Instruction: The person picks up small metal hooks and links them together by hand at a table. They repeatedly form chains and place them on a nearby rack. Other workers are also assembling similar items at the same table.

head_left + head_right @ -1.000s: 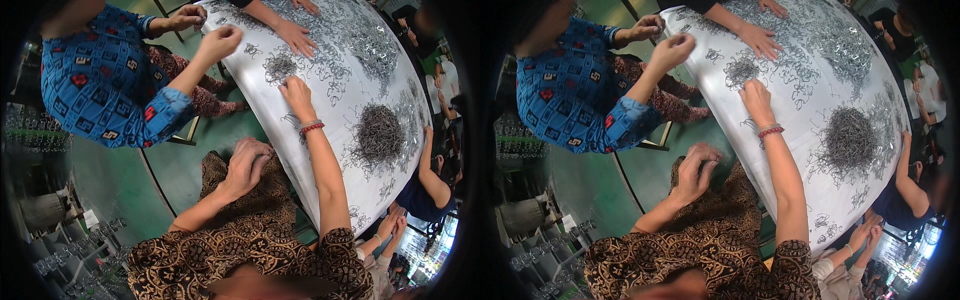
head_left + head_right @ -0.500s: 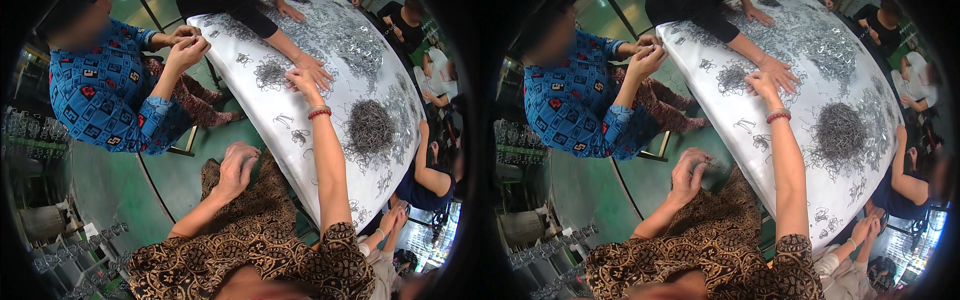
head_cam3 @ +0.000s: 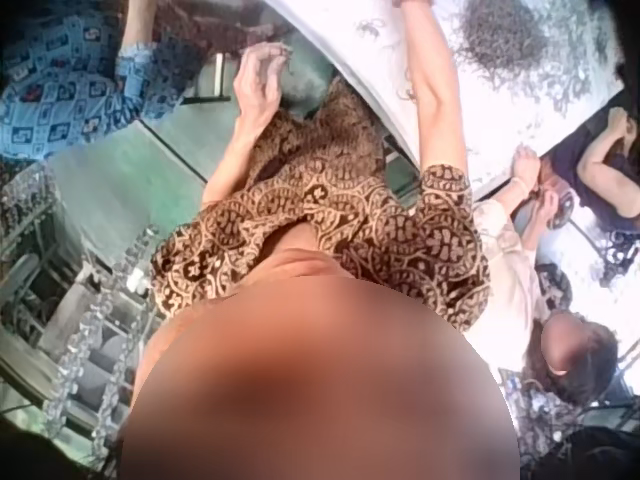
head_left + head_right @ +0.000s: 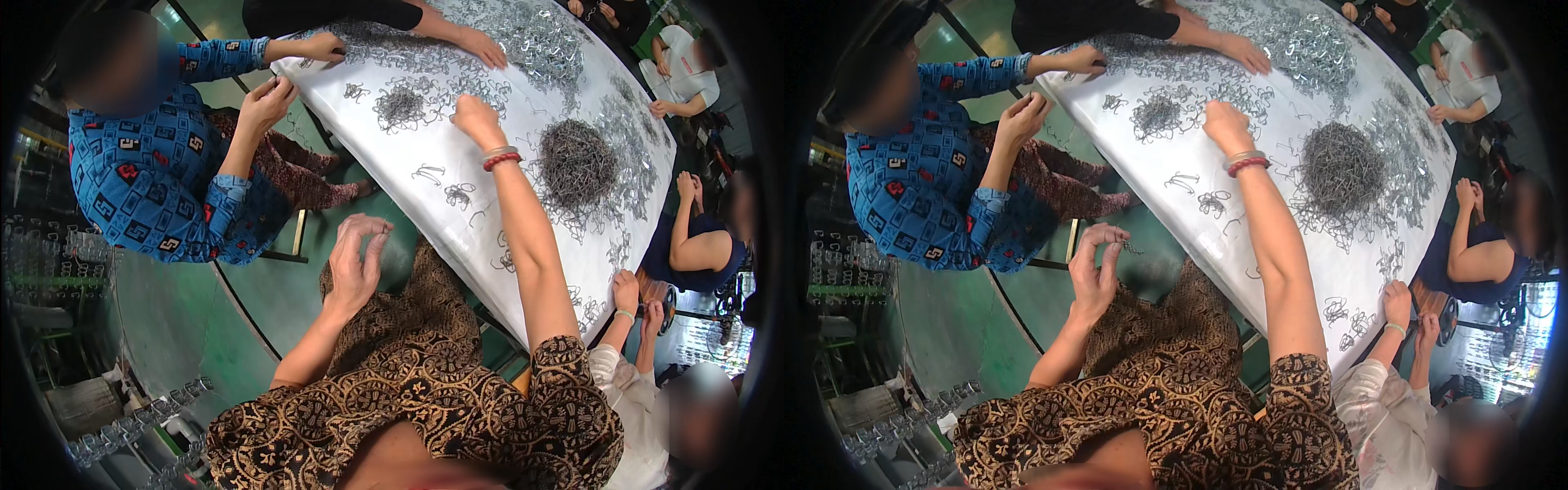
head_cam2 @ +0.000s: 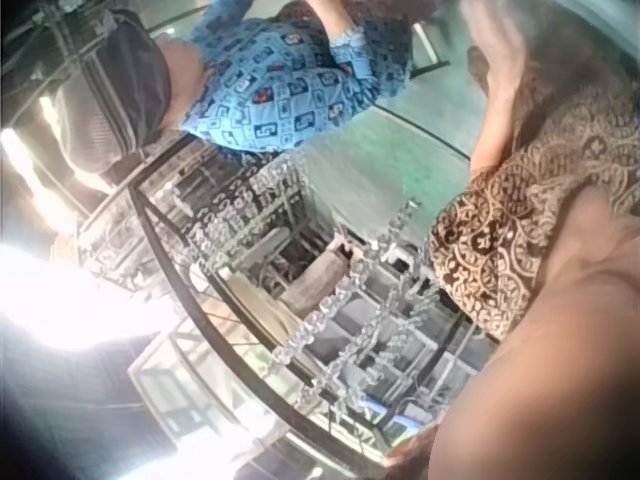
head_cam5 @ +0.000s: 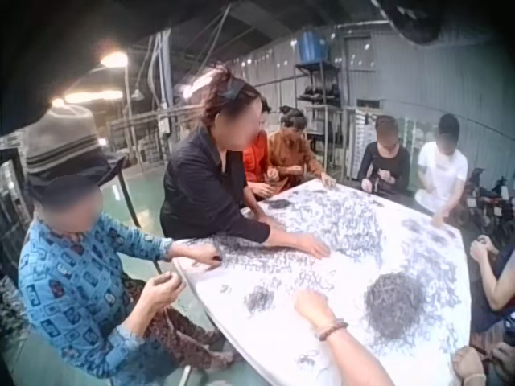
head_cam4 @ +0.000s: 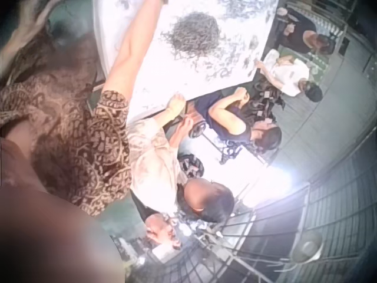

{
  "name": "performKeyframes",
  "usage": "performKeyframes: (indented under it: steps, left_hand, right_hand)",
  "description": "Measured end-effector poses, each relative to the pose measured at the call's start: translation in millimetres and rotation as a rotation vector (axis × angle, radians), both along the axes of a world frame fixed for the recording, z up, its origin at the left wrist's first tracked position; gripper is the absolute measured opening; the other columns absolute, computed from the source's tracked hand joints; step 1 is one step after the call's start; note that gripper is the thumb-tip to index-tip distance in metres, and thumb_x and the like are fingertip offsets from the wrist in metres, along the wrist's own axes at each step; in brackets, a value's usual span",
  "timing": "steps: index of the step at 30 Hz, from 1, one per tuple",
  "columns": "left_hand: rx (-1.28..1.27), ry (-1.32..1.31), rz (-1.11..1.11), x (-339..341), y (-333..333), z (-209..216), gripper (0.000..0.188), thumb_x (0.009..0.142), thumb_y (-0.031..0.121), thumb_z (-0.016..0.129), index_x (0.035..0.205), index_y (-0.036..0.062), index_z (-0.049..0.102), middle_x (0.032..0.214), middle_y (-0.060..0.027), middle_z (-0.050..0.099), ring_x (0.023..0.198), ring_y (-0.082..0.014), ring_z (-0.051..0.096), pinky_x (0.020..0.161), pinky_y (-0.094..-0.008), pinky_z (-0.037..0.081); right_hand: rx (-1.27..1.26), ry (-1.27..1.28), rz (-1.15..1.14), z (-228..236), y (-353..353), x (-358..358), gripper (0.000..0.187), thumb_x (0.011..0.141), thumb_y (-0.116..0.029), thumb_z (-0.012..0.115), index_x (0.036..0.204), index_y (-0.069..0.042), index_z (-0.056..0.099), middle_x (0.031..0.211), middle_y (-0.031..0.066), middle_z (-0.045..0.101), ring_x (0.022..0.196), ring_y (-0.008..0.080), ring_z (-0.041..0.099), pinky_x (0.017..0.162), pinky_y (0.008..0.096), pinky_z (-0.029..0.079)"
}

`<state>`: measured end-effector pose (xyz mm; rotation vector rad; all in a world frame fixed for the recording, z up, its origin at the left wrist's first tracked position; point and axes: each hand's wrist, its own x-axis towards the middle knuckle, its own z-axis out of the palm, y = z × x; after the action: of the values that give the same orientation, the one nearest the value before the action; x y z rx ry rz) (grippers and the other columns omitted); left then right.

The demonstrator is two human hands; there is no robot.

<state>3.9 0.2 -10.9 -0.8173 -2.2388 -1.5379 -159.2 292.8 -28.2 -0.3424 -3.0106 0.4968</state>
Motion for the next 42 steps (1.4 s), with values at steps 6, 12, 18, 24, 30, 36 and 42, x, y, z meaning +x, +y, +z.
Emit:
performKeyframes:
  steps: [6,12,18,24,30,36,42]
  left_hand:
    - [0.117,-0.046,-0.038,-0.7,10.8,-6.0,0.008,0.089,-0.006,0.057,0.094,-0.0002,0.057,0.095,-0.0142,0.066,0.088,-0.0259,0.062,0.082,-0.0354,0.049]
    - [0.227,-0.096,-0.056,3.6,13.0,-30.0,0.003,0.096,-0.001,0.056,0.099,-0.0005,0.055,0.101,-0.0138,0.065,0.095,-0.0204,0.061,0.086,-0.0330,0.049]
    - [0.241,-0.127,-0.053,3.0,6.2,-37.4,0.005,0.098,0.002,0.055,0.102,-0.0013,0.055,0.104,-0.0140,0.065,0.098,-0.0193,0.060,0.089,-0.0325,0.048]
    - [0.249,-0.102,-0.088,5.4,3.6,-37.9,0.008,0.098,0.002,0.055,0.104,-0.0020,0.053,0.104,-0.0149,0.063,0.100,-0.0200,0.060,0.092,-0.0337,0.047]
    - [0.230,-0.110,-0.044,0.8,3.1,-39.6,0.007,0.098,0.002,0.055,0.103,-0.0016,0.053,0.104,-0.0150,0.063,0.098,-0.0202,0.060,0.091,-0.0340,0.047]
    - [0.206,-0.118,-0.033,-1.9,-0.9,-38.8,0.006,0.098,0.001,0.055,0.102,-0.0009,0.053,0.103,-0.0144,0.064,0.098,-0.0200,0.060,0.091,-0.0335,0.047]
    - [0.193,-0.120,-0.021,-1.6,-2.7,-38.0,0.003,0.097,-0.001,0.055,0.099,-0.0009,0.053,0.103,-0.0142,0.065,0.098,-0.0195,0.060,0.091,-0.0334,0.047]
  right_hand:
    - [-0.595,0.096,-0.058,10.8,52.6,92.1,0.023,0.083,-0.022,0.069,0.092,-0.001,0.073,0.076,0.0121,0.071,0.067,0.0182,0.068,0.064,0.0327,0.052]
    - [-0.425,0.406,-0.238,48.6,105.3,260.2,0.020,0.084,-0.021,0.071,0.093,-0.003,0.073,0.075,0.0045,0.070,0.067,0.0107,0.062,0.062,0.0267,0.048]
    - [-0.353,0.103,-0.484,31.9,100.2,355.8,0.016,0.082,-0.015,0.073,0.089,-0.001,0.073,0.076,0.0073,0.071,0.065,0.0142,0.062,0.064,0.0309,0.049]
    - [-0.090,0.004,-0.613,0.3,109.6,376.8,0.011,0.078,-0.009,0.071,0.085,-0.001,0.074,0.071,0.0139,0.070,0.065,0.0210,0.067,0.064,0.0326,0.052]
    - [-0.210,-0.005,-0.594,-1.7,101.1,357.6,0.013,0.075,-0.007,0.071,0.085,0.000,0.074,0.078,0.0180,0.071,0.073,0.0277,0.070,0.073,0.0364,0.054]
    - [-0.318,-0.003,-0.541,-14.1,79.4,318.5,0.028,0.073,-0.001,0.074,0.101,0.000,0.070,0.073,0.0137,0.070,0.069,0.0194,0.067,0.064,0.0331,0.052]
    - [-0.384,0.047,-0.506,-25.6,80.9,297.6,0.032,0.074,0.000,0.072,0.105,-0.002,0.068,0.075,0.0131,0.070,0.075,0.0237,0.069,0.070,0.0371,0.052]
